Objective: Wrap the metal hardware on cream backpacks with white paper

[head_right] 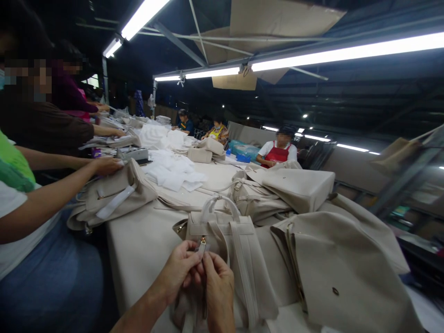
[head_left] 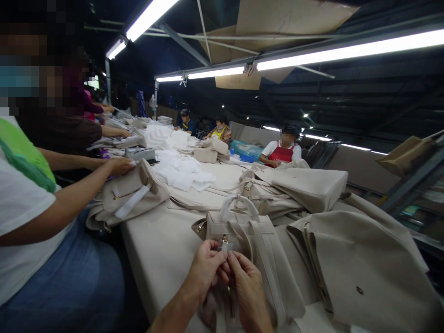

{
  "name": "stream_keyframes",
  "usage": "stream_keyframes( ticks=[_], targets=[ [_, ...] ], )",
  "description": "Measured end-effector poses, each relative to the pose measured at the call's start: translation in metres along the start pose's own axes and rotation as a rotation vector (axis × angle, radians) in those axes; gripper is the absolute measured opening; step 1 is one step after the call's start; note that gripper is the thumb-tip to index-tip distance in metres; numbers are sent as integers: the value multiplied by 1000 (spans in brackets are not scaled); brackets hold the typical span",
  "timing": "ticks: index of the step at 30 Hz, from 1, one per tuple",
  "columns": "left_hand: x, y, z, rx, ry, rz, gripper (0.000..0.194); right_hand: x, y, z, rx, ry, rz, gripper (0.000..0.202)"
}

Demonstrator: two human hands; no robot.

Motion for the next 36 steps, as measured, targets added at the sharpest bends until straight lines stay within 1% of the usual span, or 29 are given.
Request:
stream_keyframes(
  ticks=[5, 9, 12, 16, 21, 24, 26, 28, 31, 36],
  targets=[
    [-8, -8, 4, 21, -12, 76, 49, -7, 4, 0, 10, 8, -48, 49],
    [-14, -10, 8, -10, 30, 85, 45, -15, 9, 4, 29, -7, -56, 51],
    [-18, -7, 10, -40, 71, 52, 42, -21, 16, 8, 21, -11, -59, 49],
    [-19, -4, 16, -64, 134, 13, 35, -25, 18, 6, -30, -28, -61, 45],
    [-18, 4, 23, -38, 207, -102, 26, -24, 13, 6, -70, 3, -74, 40],
    [-16, 9, 28, -122, 275, -137, 23, -24, 6, 5, -9, -23, -29, 35],
    [-15, 11, 30, -178, 303, -130, 23, -24, 1, 7, 53, -36, 14, 31],
    [-15, 12, 29, -203, 287, -102, 23, -24, 1, 8, 80, -49, 17, 30],
    [-16, 10, 25, -207, 253, -55, 25, -24, 5, 6, 36, -86, -37, 32],
    [-19, 4, 23, -191, 215, -8, 31, -23, 11, 5, 19, -64, -135, 42]
  ],
)
Point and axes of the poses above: each hand's wrist, its own x-axis away from the middle knuckle, its own z-axis out of the back of the hand, y = z × x, the point moved 8 cm from there along -x, towards the middle knuckle, and after that the axes turned 10 degrees about z, right-handed, at the moved point
